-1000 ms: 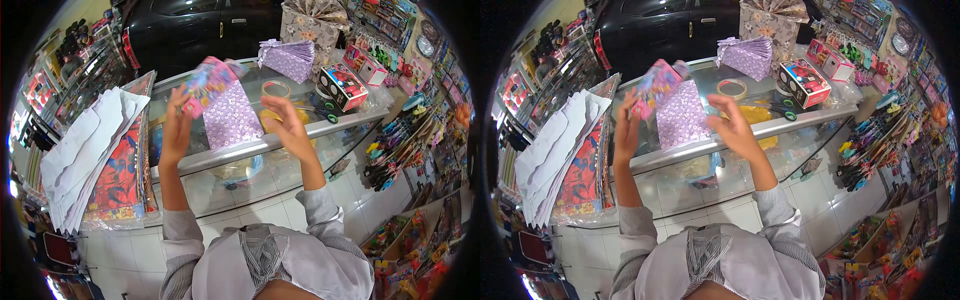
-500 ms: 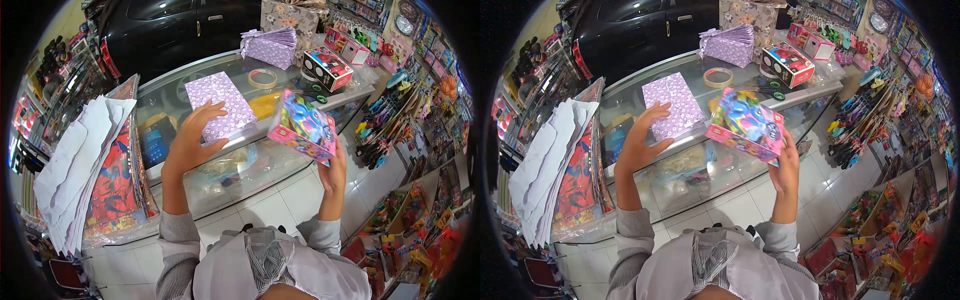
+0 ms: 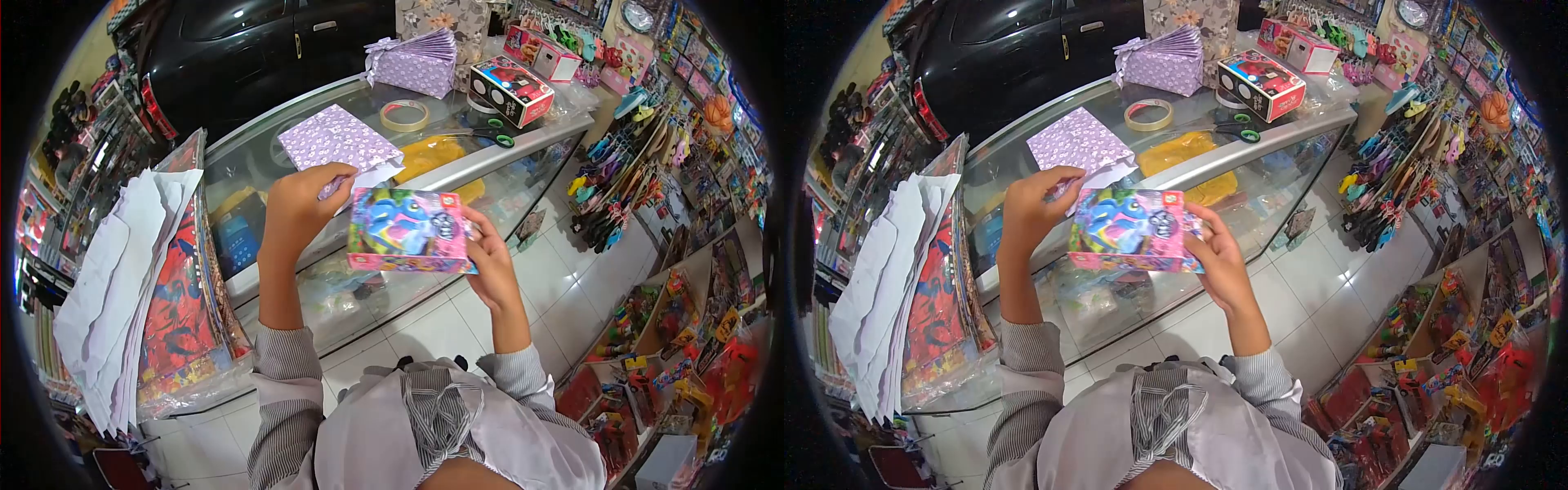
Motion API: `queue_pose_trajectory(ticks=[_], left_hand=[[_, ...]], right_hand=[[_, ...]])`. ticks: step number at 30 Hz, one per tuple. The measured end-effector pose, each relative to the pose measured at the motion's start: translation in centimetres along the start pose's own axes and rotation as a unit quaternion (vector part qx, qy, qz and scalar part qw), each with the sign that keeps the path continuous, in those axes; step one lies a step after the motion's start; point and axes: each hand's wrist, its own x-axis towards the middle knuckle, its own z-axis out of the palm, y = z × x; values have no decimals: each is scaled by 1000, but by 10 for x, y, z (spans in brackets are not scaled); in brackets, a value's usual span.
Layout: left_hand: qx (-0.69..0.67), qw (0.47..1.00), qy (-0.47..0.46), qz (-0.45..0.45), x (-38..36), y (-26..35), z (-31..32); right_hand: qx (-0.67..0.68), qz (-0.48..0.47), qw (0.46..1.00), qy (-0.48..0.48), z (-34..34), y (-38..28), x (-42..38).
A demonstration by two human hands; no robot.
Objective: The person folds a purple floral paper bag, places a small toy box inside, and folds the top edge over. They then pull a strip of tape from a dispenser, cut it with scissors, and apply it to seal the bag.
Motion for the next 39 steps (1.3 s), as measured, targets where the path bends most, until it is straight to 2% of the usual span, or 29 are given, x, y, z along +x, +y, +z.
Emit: queue_pose_trajectory(ticks=[13,16,19,23,29,39], left_hand=[[63,997,26,36,-4,-9,1],[59,997,40,32,-3,-8,4],[80,995,56,29,1,-10,6],[77,995,50,33,2,-8,6],[78,995,43,38,-1,-9,8],[88,994,54,40,-2,-5,7]], right_hand=[[68,8,996,53,-2,14,16],[49,4,996,78,5,11,18],[7,-2,999,34,1,13,19],[34,19,999,14,3,10,17],[57,13,997,58,2,13,21],[25,-2,999,45,6,6,22]])
